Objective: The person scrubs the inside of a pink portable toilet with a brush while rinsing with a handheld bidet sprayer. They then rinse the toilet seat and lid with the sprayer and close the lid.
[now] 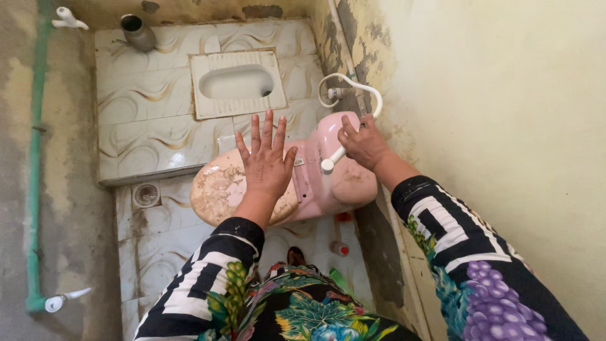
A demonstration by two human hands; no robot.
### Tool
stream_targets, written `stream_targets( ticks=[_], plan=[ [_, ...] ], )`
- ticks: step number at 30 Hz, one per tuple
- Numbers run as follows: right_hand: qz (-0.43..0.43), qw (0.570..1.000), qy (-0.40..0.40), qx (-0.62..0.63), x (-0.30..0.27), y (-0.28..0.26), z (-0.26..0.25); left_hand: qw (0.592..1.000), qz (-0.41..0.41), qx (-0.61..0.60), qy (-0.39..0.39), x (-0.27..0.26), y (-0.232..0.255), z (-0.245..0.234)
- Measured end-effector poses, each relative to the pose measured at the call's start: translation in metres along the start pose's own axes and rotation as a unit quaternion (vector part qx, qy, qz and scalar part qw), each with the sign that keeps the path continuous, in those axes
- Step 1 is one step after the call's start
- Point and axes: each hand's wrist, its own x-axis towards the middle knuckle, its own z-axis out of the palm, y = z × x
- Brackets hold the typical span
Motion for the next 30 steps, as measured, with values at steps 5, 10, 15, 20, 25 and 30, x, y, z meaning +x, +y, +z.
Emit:
stream_targets(
  ticks=[5, 10, 15, 20, 25, 30],
  plan=[
    [0.108, 0.994, 0.029, 0.013, 0.023, 0.000, -0.004, 1.000, -0.004, 0.004, 0.005, -0.002, -0.011, -0.009],
    [0.164, 0.986, 0.033, 0.009, 0.043, 0.017, -0.006, 1.000, -0.018, 0.020, 0.004, -0.003, -0.022, -0.019],
    [0.197, 0.979, 0.042, 0.013, 0.056, 0.039, -0.014, 0.999, -0.030, 0.027, -0.005, -0.010, -0.033, -0.027],
    [0.222, 0.974, 0.048, -0.003, 0.068, 0.041, -0.020, 0.999, -0.035, 0.026, 0.009, -0.014, -0.045, -0.033],
    [0.197, 0.978, 0.055, 0.041, 0.075, 0.016, -0.026, 0.999, -0.039, 0.034, 0.013, -0.017, -0.055, -0.036],
    [0.117, 0.987, 0.101, -0.053, 0.075, 0.003, -0.024, 0.999, -0.038, 0.028, 0.016, -0.020, -0.064, -0.038]
  ],
)
